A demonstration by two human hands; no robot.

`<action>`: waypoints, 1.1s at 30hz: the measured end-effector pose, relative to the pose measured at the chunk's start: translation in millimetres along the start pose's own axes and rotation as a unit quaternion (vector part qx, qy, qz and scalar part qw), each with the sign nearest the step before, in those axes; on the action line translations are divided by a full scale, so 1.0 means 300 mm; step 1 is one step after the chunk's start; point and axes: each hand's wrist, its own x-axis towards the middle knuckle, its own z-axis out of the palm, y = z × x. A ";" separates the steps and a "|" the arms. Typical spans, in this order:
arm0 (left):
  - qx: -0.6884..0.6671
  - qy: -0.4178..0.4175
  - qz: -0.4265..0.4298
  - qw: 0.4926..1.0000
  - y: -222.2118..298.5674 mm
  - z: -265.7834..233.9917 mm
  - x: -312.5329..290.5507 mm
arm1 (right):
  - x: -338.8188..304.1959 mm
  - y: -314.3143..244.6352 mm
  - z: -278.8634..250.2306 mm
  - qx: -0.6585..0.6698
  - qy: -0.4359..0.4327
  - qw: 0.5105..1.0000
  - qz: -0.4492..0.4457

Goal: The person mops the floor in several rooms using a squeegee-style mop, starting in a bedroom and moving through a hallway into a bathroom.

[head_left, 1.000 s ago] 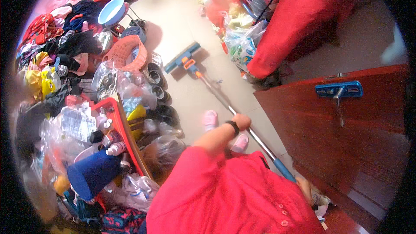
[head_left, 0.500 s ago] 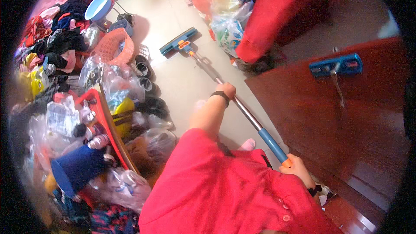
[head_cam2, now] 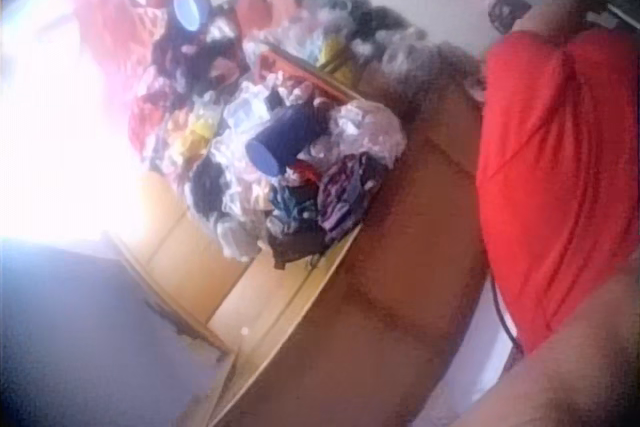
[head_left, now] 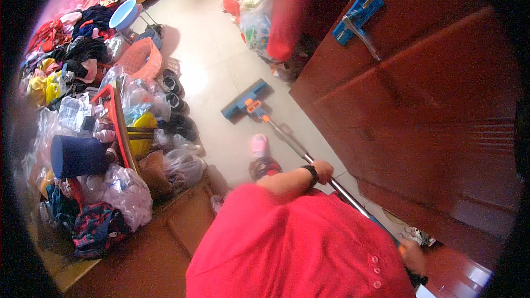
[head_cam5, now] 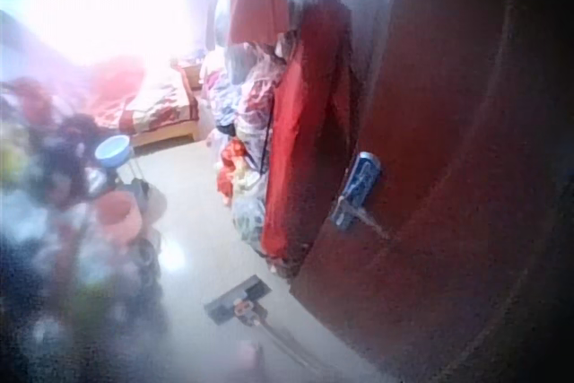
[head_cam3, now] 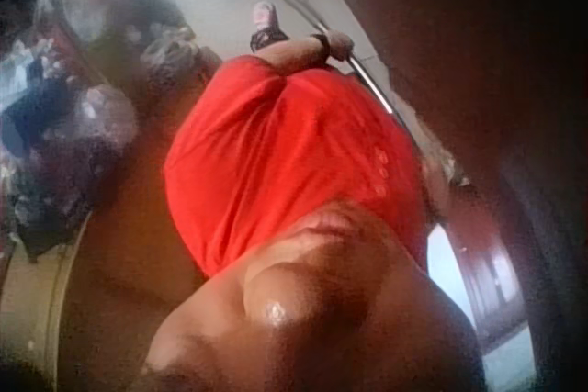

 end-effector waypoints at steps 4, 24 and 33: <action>-0.042 0.016 0.069 0.997 0.047 0.113 0.073 | -0.013 0.041 -0.069 -0.101 -0.002 0.995 -0.001; -0.062 0.253 -0.162 0.952 -0.968 -0.192 -0.305 | 0.542 -0.775 0.183 -0.091 -0.083 0.972 -0.200; -0.079 0.245 -0.145 0.955 -0.661 0.013 -0.225 | 0.375 -0.610 0.084 -0.175 -0.115 0.970 -0.124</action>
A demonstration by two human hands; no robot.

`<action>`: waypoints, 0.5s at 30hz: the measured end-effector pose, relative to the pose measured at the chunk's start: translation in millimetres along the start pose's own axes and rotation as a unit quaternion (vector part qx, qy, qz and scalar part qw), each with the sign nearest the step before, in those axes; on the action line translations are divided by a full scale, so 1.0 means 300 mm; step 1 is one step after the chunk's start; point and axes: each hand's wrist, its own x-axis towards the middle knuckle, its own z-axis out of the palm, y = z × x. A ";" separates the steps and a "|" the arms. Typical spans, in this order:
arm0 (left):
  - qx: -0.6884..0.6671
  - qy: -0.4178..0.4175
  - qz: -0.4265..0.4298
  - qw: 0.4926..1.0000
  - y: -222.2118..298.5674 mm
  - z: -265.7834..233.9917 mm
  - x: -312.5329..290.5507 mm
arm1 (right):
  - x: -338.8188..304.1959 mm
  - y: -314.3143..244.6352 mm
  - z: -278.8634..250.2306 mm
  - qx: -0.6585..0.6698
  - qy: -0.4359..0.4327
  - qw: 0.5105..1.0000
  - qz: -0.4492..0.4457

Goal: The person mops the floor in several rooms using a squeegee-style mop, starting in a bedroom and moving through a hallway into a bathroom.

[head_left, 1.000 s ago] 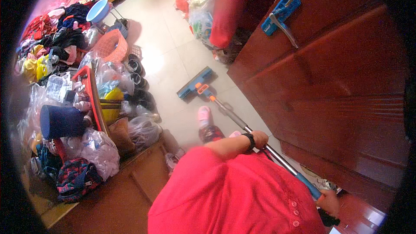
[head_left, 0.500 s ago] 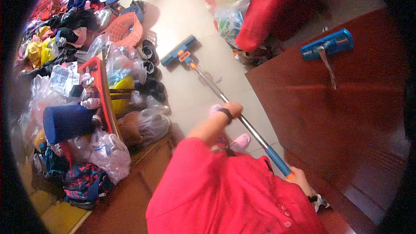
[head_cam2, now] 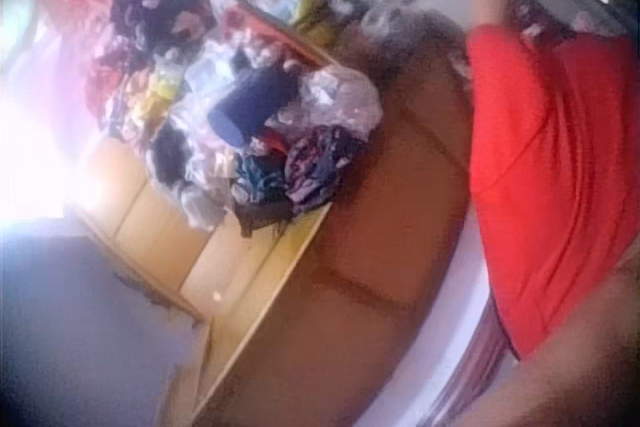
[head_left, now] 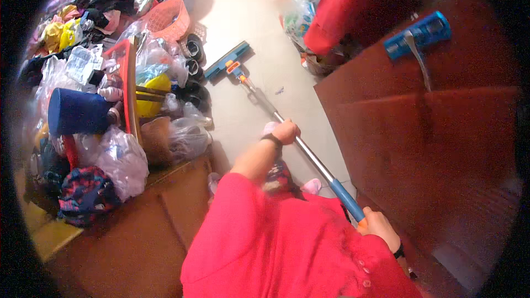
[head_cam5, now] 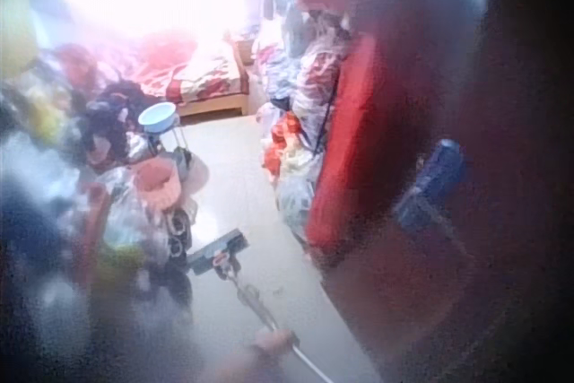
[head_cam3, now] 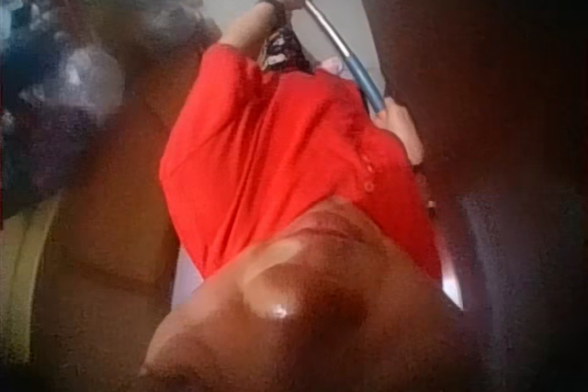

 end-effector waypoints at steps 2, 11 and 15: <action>-0.020 -0.010 -0.024 0.999 0.025 0.197 -0.052 | -0.061 0.102 0.047 0.011 -0.007 0.999 -0.052; -0.022 -0.142 0.037 0.989 0.842 0.459 -0.142 | -0.446 0.828 0.204 -0.076 0.142 0.987 0.028; -0.063 -0.143 0.101 0.983 0.920 0.562 -0.121 | -0.528 0.885 0.172 -0.081 0.170 0.982 0.031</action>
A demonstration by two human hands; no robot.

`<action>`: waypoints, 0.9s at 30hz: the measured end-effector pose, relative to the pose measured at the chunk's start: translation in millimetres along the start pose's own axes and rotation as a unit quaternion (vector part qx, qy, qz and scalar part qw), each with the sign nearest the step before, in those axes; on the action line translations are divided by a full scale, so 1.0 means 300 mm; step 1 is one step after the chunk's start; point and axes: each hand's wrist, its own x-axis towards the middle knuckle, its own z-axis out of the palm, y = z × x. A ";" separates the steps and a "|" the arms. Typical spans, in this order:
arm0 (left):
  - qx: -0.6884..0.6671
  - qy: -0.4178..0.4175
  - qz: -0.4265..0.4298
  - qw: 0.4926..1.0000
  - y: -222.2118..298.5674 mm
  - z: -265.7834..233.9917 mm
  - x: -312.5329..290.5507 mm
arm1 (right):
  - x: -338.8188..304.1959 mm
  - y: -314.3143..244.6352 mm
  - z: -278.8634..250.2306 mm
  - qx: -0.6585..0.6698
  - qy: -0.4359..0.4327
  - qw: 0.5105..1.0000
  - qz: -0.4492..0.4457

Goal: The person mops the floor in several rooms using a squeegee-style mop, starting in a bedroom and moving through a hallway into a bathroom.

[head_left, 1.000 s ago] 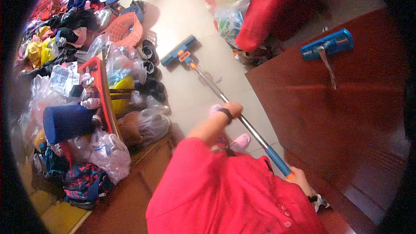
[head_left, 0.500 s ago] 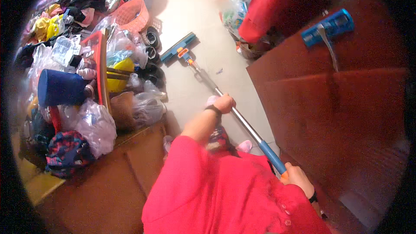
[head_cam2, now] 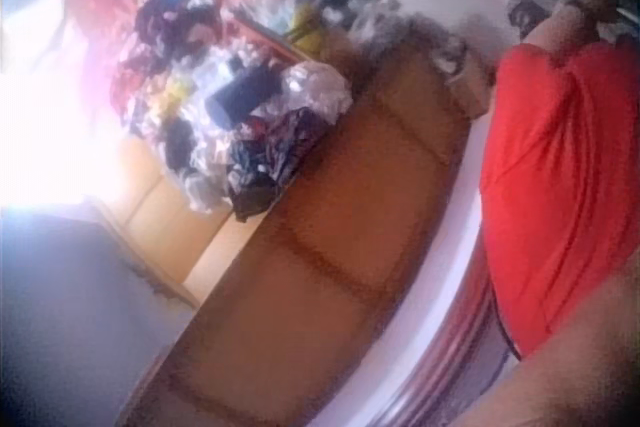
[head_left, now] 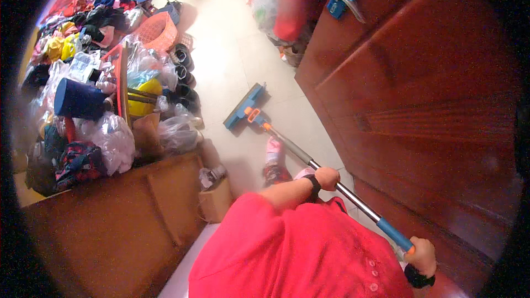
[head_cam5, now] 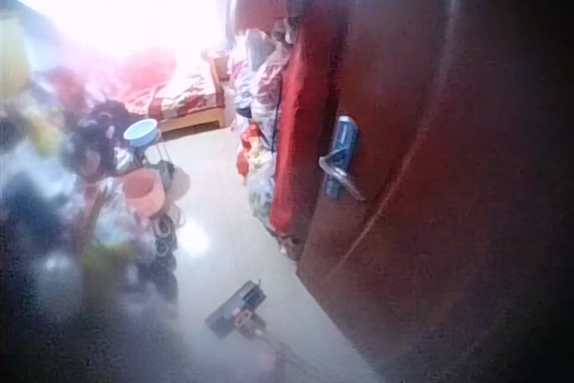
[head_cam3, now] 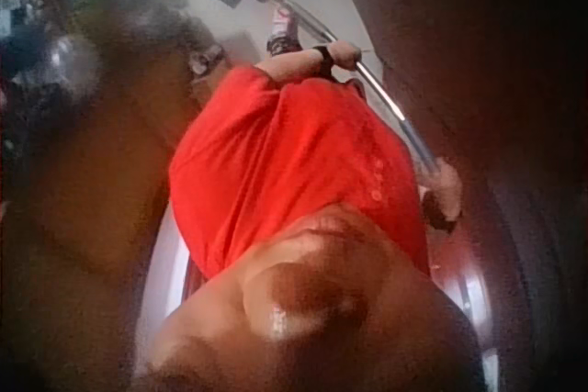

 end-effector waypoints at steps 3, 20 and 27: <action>0.049 -0.101 0.002 0.994 -0.019 0.034 0.035 | 0.015 0.120 0.197 0.033 -0.012 0.998 0.043; 0.142 0.025 -0.047 0.988 -0.558 -0.414 0.020 | 0.309 -0.459 0.158 0.146 -0.126 0.978 0.081; 0.143 0.105 -0.116 0.977 -0.465 -0.507 -0.005 | 0.299 -0.495 0.120 0.123 -0.053 0.989 0.062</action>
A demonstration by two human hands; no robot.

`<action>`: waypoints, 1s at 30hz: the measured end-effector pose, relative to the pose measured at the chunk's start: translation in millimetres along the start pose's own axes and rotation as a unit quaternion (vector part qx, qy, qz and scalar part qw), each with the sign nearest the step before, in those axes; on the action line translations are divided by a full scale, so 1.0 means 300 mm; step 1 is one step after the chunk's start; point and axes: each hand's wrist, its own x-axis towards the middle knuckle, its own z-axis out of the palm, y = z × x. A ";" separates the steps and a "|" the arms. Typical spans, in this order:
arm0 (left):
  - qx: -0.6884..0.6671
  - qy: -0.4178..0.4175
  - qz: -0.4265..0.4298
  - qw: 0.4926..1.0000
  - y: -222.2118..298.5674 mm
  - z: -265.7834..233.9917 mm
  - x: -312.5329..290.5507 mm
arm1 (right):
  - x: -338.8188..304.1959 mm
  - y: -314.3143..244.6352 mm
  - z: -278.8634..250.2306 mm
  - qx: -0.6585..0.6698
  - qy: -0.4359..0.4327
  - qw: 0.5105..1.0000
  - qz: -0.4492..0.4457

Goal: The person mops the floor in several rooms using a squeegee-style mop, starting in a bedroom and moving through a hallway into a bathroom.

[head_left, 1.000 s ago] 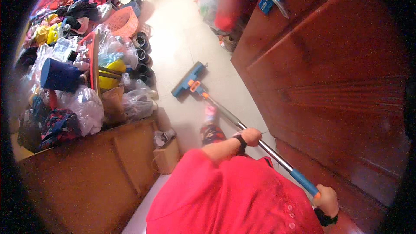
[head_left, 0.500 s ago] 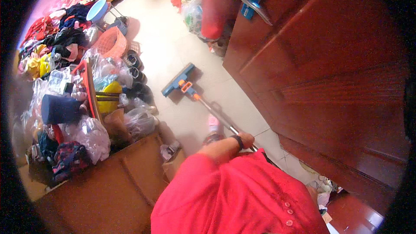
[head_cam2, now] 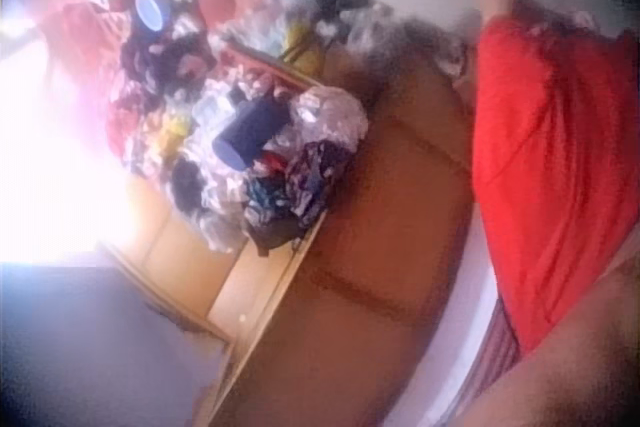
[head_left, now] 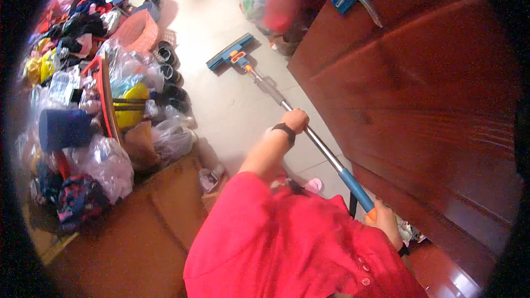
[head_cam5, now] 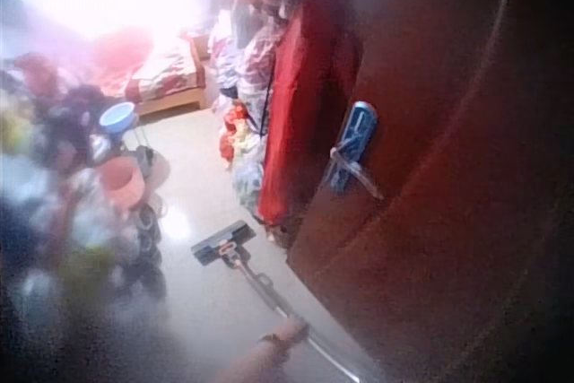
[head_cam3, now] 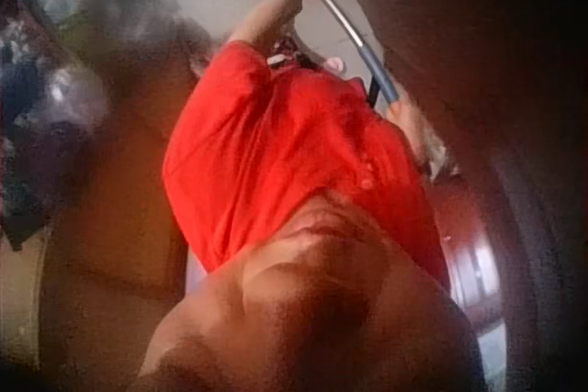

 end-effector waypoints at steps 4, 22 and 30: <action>0.010 -0.013 -0.028 0.999 0.090 0.056 -0.041 | -0.034 0.111 0.044 -0.042 -0.018 0.998 -0.032; -0.002 -0.215 0.207 0.955 1.102 0.630 -0.343 | -0.699 0.913 0.008 0.005 0.050 0.999 0.013; 0.004 -0.259 0.212 0.942 1.141 0.737 -0.314 | -0.561 1.225 0.198 0.090 0.000 0.990 0.112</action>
